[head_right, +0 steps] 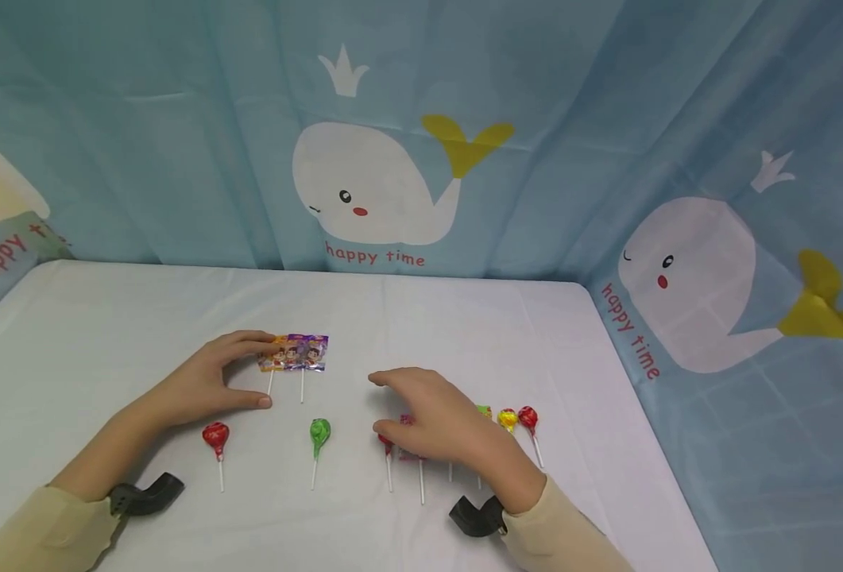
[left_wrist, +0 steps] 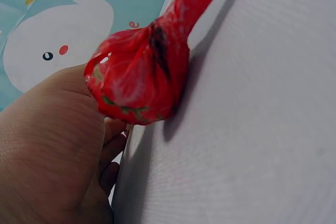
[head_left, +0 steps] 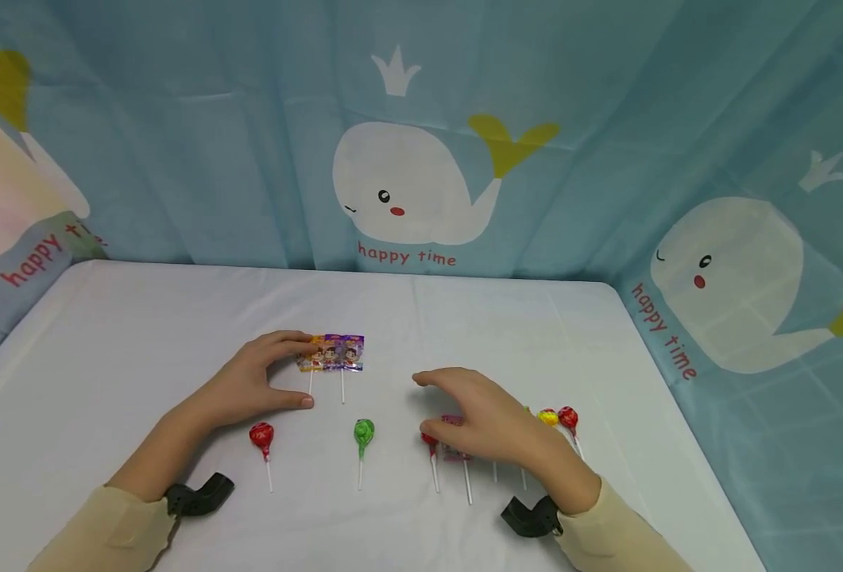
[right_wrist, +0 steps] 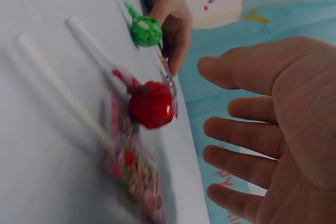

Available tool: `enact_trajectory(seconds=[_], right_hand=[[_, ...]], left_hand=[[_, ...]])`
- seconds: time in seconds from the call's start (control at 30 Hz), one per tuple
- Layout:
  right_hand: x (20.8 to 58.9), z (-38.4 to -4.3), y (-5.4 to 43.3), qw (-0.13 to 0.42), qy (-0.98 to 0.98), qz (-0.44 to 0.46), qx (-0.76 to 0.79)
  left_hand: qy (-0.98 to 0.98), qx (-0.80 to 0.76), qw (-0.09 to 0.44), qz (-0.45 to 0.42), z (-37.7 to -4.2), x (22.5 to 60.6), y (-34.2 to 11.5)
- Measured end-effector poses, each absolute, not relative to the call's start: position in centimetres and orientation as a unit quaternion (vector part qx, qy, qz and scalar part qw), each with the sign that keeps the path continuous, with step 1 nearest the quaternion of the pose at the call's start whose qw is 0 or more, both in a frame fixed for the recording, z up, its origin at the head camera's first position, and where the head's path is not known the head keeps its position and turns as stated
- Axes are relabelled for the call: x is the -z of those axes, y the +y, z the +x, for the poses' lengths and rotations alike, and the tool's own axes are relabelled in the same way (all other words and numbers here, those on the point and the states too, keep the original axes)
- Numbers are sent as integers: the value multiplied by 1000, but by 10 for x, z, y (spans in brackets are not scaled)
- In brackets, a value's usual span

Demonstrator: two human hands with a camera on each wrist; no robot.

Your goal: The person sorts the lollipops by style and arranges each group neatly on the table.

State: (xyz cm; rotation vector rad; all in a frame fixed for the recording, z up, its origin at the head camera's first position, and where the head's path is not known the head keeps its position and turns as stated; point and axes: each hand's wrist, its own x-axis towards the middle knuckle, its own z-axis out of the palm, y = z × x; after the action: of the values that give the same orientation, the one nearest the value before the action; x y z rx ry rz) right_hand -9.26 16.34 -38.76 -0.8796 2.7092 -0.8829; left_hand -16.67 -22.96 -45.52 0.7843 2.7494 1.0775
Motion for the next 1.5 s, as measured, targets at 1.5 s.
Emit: enact_trajectory(seconds=[1.5], right_hand=[[413, -65, 211, 46, 927, -298, 223]], left_hand=[[902, -348, 43, 253, -166, 453, -228]])
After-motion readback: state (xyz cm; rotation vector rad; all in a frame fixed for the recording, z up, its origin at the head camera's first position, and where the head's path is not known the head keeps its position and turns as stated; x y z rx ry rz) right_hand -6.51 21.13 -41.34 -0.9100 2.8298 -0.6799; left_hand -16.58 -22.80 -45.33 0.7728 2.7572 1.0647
